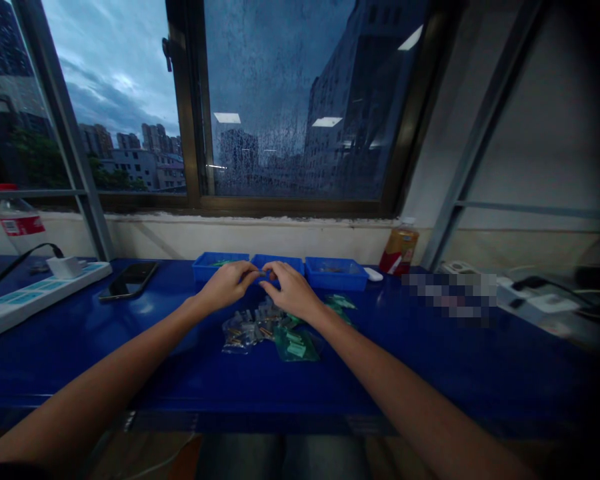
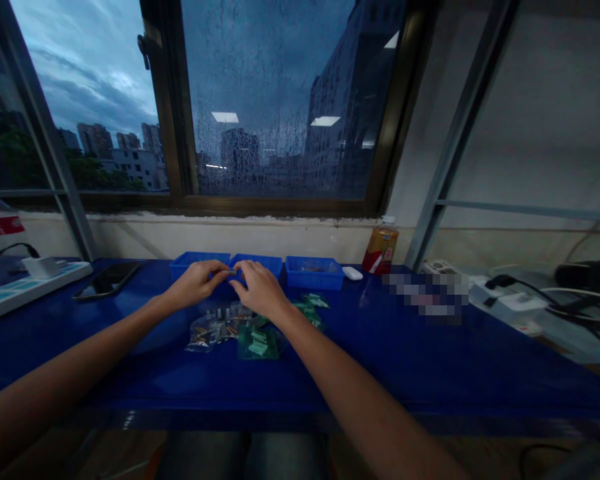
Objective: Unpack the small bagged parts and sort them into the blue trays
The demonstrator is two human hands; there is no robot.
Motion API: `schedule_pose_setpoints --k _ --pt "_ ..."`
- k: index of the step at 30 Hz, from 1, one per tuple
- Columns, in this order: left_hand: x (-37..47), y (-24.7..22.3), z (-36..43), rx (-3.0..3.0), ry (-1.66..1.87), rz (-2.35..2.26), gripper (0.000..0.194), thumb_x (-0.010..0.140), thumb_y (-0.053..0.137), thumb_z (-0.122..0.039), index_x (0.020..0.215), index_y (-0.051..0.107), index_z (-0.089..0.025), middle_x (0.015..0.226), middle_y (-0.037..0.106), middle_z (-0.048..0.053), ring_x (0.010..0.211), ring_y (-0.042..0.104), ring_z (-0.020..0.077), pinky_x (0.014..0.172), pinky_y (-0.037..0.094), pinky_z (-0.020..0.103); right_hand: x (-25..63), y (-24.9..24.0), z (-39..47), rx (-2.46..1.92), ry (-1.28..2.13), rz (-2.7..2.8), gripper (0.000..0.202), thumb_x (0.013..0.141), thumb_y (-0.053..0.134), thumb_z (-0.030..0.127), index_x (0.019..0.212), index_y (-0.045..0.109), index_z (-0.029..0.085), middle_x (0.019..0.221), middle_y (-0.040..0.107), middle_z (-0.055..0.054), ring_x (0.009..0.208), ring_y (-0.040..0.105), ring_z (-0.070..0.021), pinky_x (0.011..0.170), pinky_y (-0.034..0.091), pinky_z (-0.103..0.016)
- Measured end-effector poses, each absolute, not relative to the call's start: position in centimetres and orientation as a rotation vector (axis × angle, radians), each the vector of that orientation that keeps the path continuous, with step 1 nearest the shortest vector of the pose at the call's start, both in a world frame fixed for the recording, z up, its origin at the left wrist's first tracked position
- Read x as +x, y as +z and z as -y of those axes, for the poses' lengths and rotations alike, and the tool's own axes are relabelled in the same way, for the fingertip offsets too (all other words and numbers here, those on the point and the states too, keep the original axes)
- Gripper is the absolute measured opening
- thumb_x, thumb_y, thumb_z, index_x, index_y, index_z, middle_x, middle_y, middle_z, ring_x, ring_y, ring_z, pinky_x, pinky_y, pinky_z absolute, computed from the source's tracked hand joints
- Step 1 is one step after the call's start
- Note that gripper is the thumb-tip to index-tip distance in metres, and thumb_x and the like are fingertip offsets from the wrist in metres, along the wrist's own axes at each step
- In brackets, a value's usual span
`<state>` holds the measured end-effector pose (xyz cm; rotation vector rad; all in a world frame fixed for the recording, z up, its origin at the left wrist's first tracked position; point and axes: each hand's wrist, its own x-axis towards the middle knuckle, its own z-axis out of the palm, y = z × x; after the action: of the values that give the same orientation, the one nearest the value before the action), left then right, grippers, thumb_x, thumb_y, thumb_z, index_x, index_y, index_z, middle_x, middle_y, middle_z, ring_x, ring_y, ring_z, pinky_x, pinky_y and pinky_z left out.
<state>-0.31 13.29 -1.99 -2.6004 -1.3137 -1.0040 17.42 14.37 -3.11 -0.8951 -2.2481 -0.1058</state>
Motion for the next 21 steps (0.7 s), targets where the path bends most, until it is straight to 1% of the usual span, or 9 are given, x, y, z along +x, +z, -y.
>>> schedule_pose_setpoints --k 3,5,7,9,11,15,17,19,21 --pt "-0.2 -1.8 -13.2 -2.611 -0.943 1.321 0.029 0.087 0.037 -0.029 0.076 0.060 -0.014 0.074 0.064 0.004 0.069 0.057 0.0151 0.064 0.040 0.025 17.5 -2.8 -14.2 -0.861 -0.140 2.279 0.013 0.083 0.048 0.025 0.092 0.054 0.017 0.089 0.056 -0.004 0.086 0.050 -0.0146 0.079 0.036 -0.026" --pt "-0.2 -1.9 -13.2 -2.609 -0.924 1.333 0.033 0.088 0.034 -0.029 0.072 0.059 -0.014 0.068 0.062 0.004 0.066 0.057 0.0149 0.063 0.040 0.025 17.5 -2.7 -14.2 -0.862 -0.162 2.286 0.014 0.085 0.044 0.026 0.090 0.055 0.017 0.089 0.056 -0.004 0.086 0.050 -0.0146 0.079 0.036 -0.026" --pt "-0.1 -2.0 -13.2 -2.602 -0.965 1.330 0.030 0.087 0.036 -0.030 0.077 0.059 -0.014 0.070 0.062 0.004 0.067 0.057 0.0149 0.064 0.041 0.025 17.5 -2.8 -14.2 -0.872 -0.180 2.287 0.017 0.087 0.042 0.027 0.091 0.055 0.017 0.089 0.056 -0.005 0.087 0.050 -0.0148 0.079 0.037 -0.026" --pt "-0.1 -2.2 -13.2 -2.598 -1.052 1.290 0.023 0.085 0.042 -0.030 0.090 0.058 -0.014 0.077 0.062 0.004 0.068 0.057 0.0144 0.064 0.042 0.025 17.4 -3.0 -14.4 -0.878 -0.193 2.292 0.018 0.087 0.040 0.026 0.091 0.056 0.016 0.089 0.056 -0.005 0.087 0.050 -0.0150 0.079 0.037 -0.026" --pt "-0.1 -2.4 -13.3 -2.598 -1.135 1.221 0.023 0.082 0.048 -0.027 0.100 0.054 -0.015 0.082 0.061 0.004 0.070 0.056 0.0137 0.063 0.043 0.024 17.3 -3.1 -14.5 -0.872 -0.197 2.293 0.018 0.088 0.040 0.025 0.090 0.056 0.015 0.088 0.056 -0.006 0.086 0.050 -0.0153 0.078 0.037 -0.027" --pt "-0.3 -2.6 -13.5 -2.580 -1.189 1.124 0.017 0.081 0.048 -0.021 0.097 0.054 -0.016 0.085 0.059 0.004 0.072 0.055 0.0131 0.064 0.044 0.024 17.3 -3.1 -14.7 -0.851 -0.180 2.270 0.023 0.090 0.036 0.026 0.086 0.056 0.015 0.082 0.056 -0.006 0.082 0.051 -0.0151 0.075 0.038 -0.026" --pt "-0.4 -2.7 -13.7 -2.563 -1.190 1.130 0.015 0.082 0.047 -0.021 0.094 0.055 -0.016 0.084 0.059 0.004 0.072 0.055 0.0131 0.064 0.044 0.025 17.3 -3.0 -14.7 -0.842 -0.160 2.253 0.022 0.089 0.036 0.027 0.086 0.055 0.015 0.082 0.056 -0.005 0.081 0.051 -0.0149 0.074 0.038 -0.026" --pt "-0.4 -2.8 -13.8 -2.547 -1.185 1.148 0.015 0.083 0.046 -0.022 0.093 0.056 -0.016 0.081 0.059 0.004 0.071 0.055 0.0133 0.064 0.044 0.025 17.4 -3.0 -14.7 -0.830 -0.132 2.234 0.016 0.087 0.042 0.027 0.089 0.053 0.016 0.084 0.056 -0.005 0.081 0.051 -0.0150 0.073 0.038 -0.027" --pt "-0.4 -2.9 -13.9 -2.544 -1.174 1.160 0.016 0.084 0.046 -0.023 0.093 0.056 -0.016 0.080 0.059 0.004 0.071 0.055 0.0133 0.063 0.044 0.025 17.4 -3.1 -14.7 -0.815 -0.114 2.229 0.014 0.083 0.049 0.028 0.092 0.052 0.016 0.085 0.055 -0.004 0.081 0.050 -0.0153 0.073 0.038 -0.027"
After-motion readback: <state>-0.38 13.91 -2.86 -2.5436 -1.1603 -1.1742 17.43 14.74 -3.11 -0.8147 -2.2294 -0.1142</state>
